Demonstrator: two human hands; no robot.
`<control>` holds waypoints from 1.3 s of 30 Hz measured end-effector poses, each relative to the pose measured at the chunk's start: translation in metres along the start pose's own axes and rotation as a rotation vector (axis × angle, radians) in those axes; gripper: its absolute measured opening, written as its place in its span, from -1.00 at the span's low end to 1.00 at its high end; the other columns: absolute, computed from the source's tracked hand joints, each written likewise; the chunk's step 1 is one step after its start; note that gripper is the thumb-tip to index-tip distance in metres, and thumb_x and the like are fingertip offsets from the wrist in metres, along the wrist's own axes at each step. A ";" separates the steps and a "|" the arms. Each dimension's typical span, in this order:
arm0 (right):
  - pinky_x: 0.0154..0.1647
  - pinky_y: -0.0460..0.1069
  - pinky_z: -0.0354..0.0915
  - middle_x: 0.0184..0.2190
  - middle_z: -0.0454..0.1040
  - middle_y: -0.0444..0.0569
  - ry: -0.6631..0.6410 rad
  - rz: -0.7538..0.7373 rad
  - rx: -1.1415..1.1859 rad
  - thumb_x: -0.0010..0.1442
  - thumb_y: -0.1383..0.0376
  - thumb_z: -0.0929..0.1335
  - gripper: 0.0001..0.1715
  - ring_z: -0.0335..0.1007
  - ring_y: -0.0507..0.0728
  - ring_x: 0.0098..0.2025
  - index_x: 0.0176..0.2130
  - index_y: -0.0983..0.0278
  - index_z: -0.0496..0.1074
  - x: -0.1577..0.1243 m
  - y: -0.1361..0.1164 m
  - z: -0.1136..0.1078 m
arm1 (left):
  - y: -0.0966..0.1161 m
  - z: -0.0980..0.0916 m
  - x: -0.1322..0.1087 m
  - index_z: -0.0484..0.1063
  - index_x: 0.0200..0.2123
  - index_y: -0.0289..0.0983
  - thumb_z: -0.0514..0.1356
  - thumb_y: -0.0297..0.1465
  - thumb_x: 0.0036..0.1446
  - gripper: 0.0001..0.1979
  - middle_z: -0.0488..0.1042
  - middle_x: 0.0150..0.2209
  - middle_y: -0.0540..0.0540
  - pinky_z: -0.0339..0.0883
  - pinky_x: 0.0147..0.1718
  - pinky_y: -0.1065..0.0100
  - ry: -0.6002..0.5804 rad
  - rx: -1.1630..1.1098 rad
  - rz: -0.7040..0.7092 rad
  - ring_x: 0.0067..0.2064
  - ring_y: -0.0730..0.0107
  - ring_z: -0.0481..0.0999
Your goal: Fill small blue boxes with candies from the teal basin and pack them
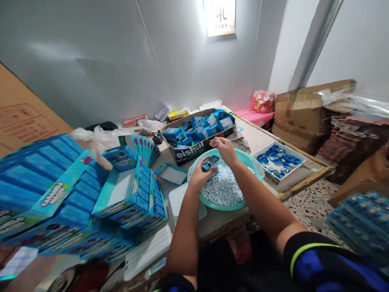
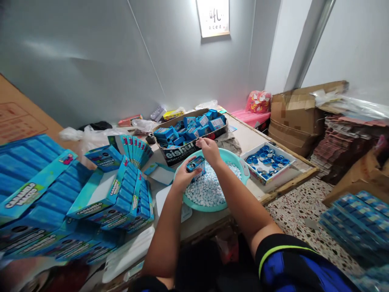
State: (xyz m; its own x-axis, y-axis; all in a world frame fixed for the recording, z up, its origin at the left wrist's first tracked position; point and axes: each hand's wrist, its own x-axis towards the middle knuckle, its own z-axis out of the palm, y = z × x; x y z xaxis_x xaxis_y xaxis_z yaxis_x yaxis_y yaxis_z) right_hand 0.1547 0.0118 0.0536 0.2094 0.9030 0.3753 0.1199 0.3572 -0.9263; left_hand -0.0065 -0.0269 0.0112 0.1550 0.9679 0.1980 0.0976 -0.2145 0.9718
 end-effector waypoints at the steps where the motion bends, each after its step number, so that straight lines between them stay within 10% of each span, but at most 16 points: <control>1: -0.01 0.00 0.41 -0.17 0.65 0.14 0.010 0.048 -0.072 0.43 0.08 0.15 -0.48 0.59 0.18 -0.09 -0.18 0.32 0.54 0.004 0.004 -0.002 | 0.001 0.002 0.000 0.59 0.07 -0.25 0.56 -0.25 -0.17 -0.33 0.66 -0.06 -0.18 0.50 0.13 0.05 0.001 0.017 -0.001 -0.03 0.06 0.66; 10: -0.07 0.02 0.37 -0.21 0.64 0.14 -0.275 0.291 -0.507 0.38 0.15 0.31 -0.64 0.54 0.29 -0.08 -0.28 0.33 0.58 0.006 0.018 0.002 | 0.044 -0.031 -0.020 0.48 0.15 -0.27 0.46 -0.21 0.00 -0.35 0.64 0.02 -0.24 0.51 0.13 0.07 0.344 0.039 0.144 0.00 0.11 0.67; 16: 0.01 0.06 0.36 -0.27 0.62 0.11 -0.599 0.305 -0.616 0.22 0.20 0.50 -0.77 0.52 0.32 -0.08 -0.42 0.27 0.57 -0.014 0.015 0.008 | 0.037 -0.059 -0.053 0.43 0.15 -0.28 0.43 -0.28 0.08 -0.42 0.60 0.06 -0.24 0.45 0.18 0.14 0.785 0.178 0.134 0.07 0.17 0.63; 26: -0.13 0.05 0.38 -0.25 0.60 0.00 -0.771 0.150 -0.705 -0.12 0.33 0.67 -0.66 0.51 0.23 -0.21 -0.30 0.18 0.64 -0.018 0.028 0.001 | -0.022 -0.069 -0.089 0.41 0.19 -0.37 0.47 -0.37 0.01 -0.33 0.48 0.25 -0.39 0.32 0.32 0.10 0.604 0.305 -0.126 0.28 0.05 0.49; 39: -0.12 0.10 0.37 -0.47 0.51 -0.06 -0.733 0.078 -0.842 -0.01 0.51 0.56 -0.82 0.47 0.20 -0.32 -0.41 0.25 0.64 -0.020 0.021 -0.004 | 0.060 -0.141 -0.163 0.46 0.11 -0.29 0.23 -0.14 0.25 -0.55 0.58 0.05 -0.25 0.46 0.20 0.00 0.826 0.705 0.496 0.11 0.11 0.61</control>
State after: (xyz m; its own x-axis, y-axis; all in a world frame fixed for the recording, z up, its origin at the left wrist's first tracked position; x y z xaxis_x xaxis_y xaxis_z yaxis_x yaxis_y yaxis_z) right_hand 0.1565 0.0001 0.0269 -0.3445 0.9374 -0.0509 0.8081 0.2686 -0.5242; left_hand -0.1644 -0.1787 0.0549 -0.3258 0.4958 0.8050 0.7639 -0.3636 0.5332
